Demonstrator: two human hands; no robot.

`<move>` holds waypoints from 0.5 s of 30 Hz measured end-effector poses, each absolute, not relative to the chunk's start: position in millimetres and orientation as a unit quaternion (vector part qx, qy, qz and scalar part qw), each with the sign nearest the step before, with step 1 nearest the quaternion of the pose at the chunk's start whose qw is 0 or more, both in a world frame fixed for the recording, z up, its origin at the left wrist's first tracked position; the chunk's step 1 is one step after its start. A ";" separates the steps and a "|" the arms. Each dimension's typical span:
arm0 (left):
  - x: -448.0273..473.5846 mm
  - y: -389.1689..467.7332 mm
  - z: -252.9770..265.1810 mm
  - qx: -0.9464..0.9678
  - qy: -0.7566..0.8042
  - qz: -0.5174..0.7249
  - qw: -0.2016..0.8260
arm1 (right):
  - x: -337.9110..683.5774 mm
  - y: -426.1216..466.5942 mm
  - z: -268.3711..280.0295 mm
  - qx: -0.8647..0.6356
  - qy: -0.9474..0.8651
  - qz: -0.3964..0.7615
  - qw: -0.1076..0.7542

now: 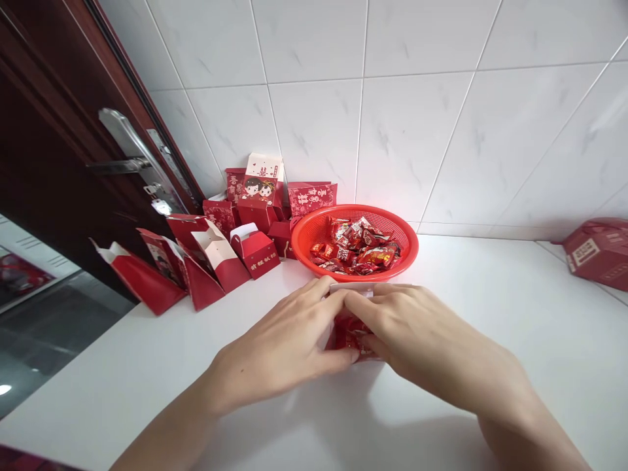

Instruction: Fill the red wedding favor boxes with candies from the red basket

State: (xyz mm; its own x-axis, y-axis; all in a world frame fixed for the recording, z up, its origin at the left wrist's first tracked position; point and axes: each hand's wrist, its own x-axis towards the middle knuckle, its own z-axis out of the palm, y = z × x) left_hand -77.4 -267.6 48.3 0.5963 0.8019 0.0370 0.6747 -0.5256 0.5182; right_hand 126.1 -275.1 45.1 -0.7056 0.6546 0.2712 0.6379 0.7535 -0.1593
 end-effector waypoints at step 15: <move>-79.1 -278.8 45.7 0.879 0.414 0.128 0.199 | 155.7 -278.2 62.8 -0.333 -0.926 0.078 0.159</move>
State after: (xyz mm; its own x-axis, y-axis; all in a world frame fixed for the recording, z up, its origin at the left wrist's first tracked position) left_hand -79.1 -278.8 45.7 0.6240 0.7791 0.0601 0.6776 -0.5778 0.4549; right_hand 155.7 -278.2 62.8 -0.7273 0.6422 0.2423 0.5926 0.7656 -0.2504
